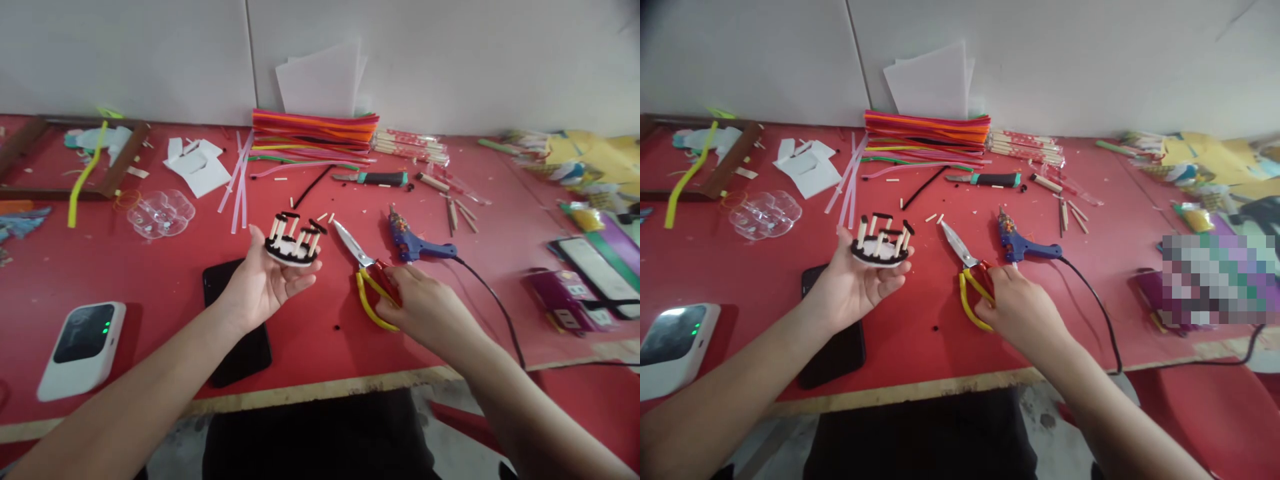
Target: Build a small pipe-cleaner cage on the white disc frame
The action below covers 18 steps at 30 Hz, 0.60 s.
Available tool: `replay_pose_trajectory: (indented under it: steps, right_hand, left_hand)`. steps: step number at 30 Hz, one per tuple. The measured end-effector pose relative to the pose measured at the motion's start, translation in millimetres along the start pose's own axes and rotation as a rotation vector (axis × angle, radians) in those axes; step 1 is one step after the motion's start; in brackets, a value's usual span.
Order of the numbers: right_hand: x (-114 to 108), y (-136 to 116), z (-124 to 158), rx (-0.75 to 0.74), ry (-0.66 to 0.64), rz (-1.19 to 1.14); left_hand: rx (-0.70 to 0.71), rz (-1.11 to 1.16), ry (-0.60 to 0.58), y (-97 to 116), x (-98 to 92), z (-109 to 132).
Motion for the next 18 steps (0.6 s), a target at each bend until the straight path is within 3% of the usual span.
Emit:
replay_pose_trajectory:
  steps: [4, 8, 18]
  right_hand:
    - [1, 4, 14, -0.069, 0.154, -0.156]
    - [6, 11, 22, -0.035, 0.339, -0.268]
    - [5, 9, 16, -0.096, 0.436, -0.166]
  left_hand:
    - [0.015, 0.021, 0.03, 7, 6.8, 1]
    - [0.03, 0.016, 0.045, 11, 10.9, 4]
    - [-0.092, -0.042, -0.022, 2, 10.6, 5]
Point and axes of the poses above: each hand's wrist, its own z-axis away from the middle knuckle, its own x-axis out of the palm, y = z × x, the point moved 1 cm from there along -z, towards the middle knuckle, and after that the axes turned 8 degrees about -y, right-handed, at the moved point
